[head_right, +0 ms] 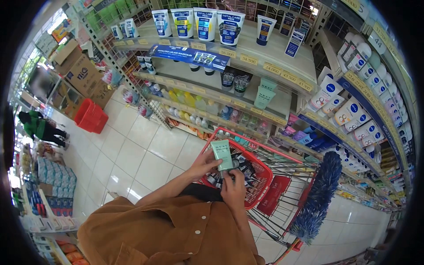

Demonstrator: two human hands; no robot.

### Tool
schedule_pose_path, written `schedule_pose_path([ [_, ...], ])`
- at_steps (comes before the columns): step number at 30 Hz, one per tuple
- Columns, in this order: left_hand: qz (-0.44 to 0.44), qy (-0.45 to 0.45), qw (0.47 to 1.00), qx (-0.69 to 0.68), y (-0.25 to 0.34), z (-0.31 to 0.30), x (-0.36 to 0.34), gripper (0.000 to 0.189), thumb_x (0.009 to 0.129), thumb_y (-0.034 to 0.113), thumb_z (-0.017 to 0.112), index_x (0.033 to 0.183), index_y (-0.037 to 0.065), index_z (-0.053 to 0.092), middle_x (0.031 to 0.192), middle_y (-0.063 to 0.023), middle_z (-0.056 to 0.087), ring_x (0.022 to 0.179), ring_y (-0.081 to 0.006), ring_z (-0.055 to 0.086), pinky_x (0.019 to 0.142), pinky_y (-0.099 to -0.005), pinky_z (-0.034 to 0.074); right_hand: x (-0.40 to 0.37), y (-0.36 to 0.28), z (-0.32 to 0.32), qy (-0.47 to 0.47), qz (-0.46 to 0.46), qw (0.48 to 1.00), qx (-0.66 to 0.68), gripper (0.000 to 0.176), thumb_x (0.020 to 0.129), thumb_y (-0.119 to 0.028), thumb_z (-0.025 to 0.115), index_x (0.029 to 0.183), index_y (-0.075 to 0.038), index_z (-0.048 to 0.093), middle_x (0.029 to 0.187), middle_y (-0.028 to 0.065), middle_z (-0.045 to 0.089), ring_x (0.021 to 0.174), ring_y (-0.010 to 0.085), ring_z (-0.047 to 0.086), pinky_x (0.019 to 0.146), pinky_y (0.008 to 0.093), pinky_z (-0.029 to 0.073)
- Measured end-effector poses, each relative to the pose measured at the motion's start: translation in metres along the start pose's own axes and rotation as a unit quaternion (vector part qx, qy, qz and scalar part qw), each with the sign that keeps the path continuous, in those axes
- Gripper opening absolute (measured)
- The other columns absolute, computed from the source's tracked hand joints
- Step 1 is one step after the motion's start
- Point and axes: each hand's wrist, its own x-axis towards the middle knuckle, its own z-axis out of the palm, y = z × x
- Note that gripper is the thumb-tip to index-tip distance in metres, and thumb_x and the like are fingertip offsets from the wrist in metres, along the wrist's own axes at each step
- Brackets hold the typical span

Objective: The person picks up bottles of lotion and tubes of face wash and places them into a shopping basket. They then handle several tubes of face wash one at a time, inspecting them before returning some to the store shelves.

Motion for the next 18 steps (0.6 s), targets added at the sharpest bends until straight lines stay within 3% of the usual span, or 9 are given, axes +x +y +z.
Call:
schedule_pose_path([
  [4,0.043,-0.008,0.997,0.069,0.006,-0.038,-0.001,0.053,0.095,0.011,0.067,0.142,0.007,0.043,0.127,-0.0097,0.059,0.111,-0.0207,0.061,0.084,-0.0345,0.058,0.013,-0.020,0.015,-0.024,0.060,0.990,0.126,0.036,0.076,0.001,0.073,0.110,-0.004,0.063,0.119,0.0166,0.052,0.107,0.0369,0.057,0.087,0.0426,0.051],
  [5,0.063,-0.009,0.996,0.066,0.006,-0.046,0.000,0.065,0.093,0.008,0.068,0.149,0.007,0.036,0.136,-0.0093,0.056,0.111,-0.0186,0.062,0.091,-0.0310,0.053,0.017,-0.023,0.019,-0.002,0.078,0.988,0.134,0.038,0.078,-0.002,0.074,0.114,-0.002,0.061,0.119,0.0165,0.053,0.106,0.0321,0.059,0.086,0.0401,0.051],
  [8,0.134,-0.057,0.985,0.088,0.017,-0.058,-0.002,0.059,0.093,0.008,0.068,0.146,0.004,0.040,0.134,-0.0124,0.057,0.116,-0.0202,0.060,0.095,-0.0338,0.052,0.035,-0.028,0.026,0.020,0.213,0.955,0.205,0.046,0.079,-0.003,0.075,0.121,-0.001,0.057,0.120,0.0157,0.053,0.108,0.0291,0.058,0.086,0.0380,0.051],
  [9,0.126,-0.066,0.982,0.125,0.018,-0.064,-0.001,0.059,0.093,0.008,0.068,0.146,0.004,0.041,0.134,-0.0132,0.057,0.116,-0.0199,0.060,0.095,-0.0338,0.051,0.039,-0.024,0.030,0.008,0.221,0.952,0.212,0.055,0.080,-0.004,0.076,0.129,-0.001,0.052,0.115,0.0146,0.057,0.104,0.0251,0.060,0.083,0.0357,0.051],
  [11,0.109,-0.090,0.970,0.198,0.017,-0.073,0.005,0.058,0.093,0.007,0.068,0.146,0.004,0.042,0.133,-0.0146,0.059,0.116,-0.0191,0.061,0.095,-0.0338,0.050,0.046,-0.020,0.036,-0.001,0.256,0.928,0.272,0.054,0.080,-0.005,0.077,0.129,0.000,0.053,0.111,0.0138,0.061,0.098,0.0226,0.062,0.081,0.0341,0.051],
  [14,0.207,-0.098,0.913,0.339,0.022,-0.069,0.011,0.056,0.092,0.006,0.068,0.143,0.004,0.046,0.132,-0.0156,0.060,0.117,-0.0220,0.061,0.098,-0.0354,0.048,0.049,-0.005,0.037,-0.016,0.261,0.928,0.265,0.044,0.083,-0.007,0.077,0.122,0.002,0.060,0.106,0.0129,0.066,0.088,0.0180,0.065,0.077,0.0298,0.052],
  [18,0.248,-0.113,0.908,0.318,0.046,-0.041,0.019,0.055,0.089,0.007,0.071,0.140,0.005,0.050,0.130,-0.0138,0.061,0.115,-0.0247,0.061,0.098,-0.0354,0.048,0.061,-0.002,0.019,0.013,0.257,0.935,0.244,0.033,0.083,-0.004,0.076,0.113,0.003,0.064,0.106,0.0137,0.068,0.092,0.0198,0.068,0.080,0.0301,0.052],
])
